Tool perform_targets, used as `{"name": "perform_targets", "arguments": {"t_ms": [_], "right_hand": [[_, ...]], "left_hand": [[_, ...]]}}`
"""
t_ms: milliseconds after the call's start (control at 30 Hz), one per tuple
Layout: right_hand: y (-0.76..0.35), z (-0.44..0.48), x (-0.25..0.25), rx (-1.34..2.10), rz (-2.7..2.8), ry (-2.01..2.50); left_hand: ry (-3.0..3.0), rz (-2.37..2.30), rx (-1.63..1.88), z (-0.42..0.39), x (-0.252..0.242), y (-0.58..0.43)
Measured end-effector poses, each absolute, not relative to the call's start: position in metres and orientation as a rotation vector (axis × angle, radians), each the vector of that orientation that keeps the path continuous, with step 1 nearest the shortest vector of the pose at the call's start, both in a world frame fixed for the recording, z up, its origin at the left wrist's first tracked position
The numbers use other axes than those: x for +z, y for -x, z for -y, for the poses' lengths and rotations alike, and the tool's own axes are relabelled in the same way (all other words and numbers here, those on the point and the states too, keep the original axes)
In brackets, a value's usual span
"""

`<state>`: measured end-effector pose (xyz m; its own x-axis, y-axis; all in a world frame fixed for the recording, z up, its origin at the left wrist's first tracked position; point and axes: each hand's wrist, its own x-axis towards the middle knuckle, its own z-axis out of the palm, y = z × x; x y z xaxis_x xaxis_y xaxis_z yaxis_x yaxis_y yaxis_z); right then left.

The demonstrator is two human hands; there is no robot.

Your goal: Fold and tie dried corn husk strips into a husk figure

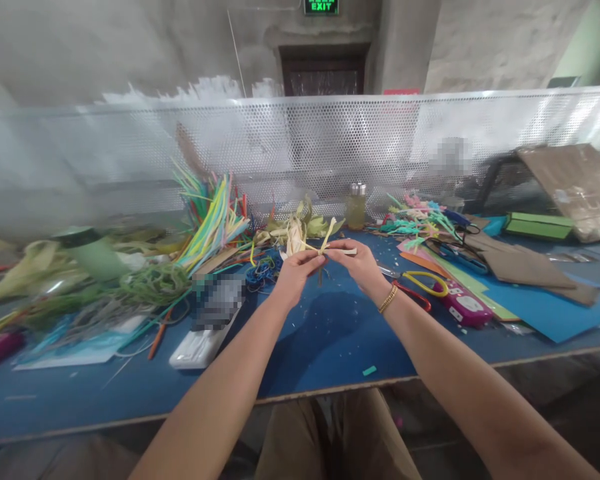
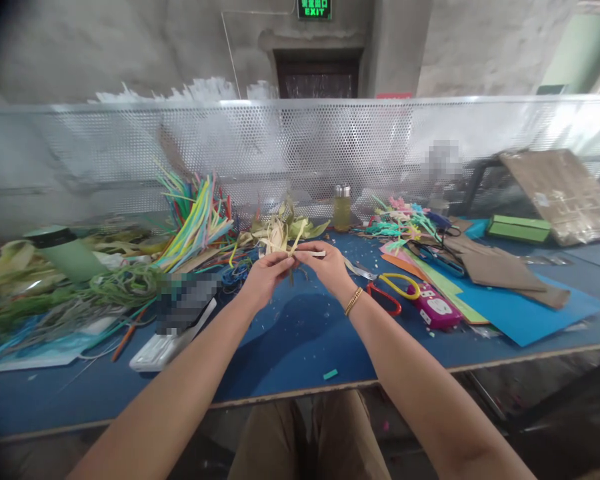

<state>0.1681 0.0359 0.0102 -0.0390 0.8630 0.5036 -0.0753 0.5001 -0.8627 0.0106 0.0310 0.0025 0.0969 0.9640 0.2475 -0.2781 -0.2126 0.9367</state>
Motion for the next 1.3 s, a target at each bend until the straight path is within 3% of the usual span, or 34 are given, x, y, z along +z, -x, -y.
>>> {"name": "perform_targets", "arguments": {"t_ms": [467,933,1200,1300], "right_hand": [[-0.166,-0.045,0.005,1.034,1.233,0.851],[-0.164,-0.047,-0.006,0.901,1.453,1.028],[-0.164,-0.056,-0.003,1.378,0.97,0.831],[-0.159,-0.053,-0.009,1.306,1.121,0.95]], "left_hand": [[-1.152,-0.834,1.167,-0.038,-0.004,-0.006],[-1.625,-1.009,1.092,-0.037,-0.004,-0.001],[-0.835,-0.925,1.348,-0.049,-0.013,-0.007],[-0.729,-0.925,1.389,-0.053,-0.013,-0.002]]}}
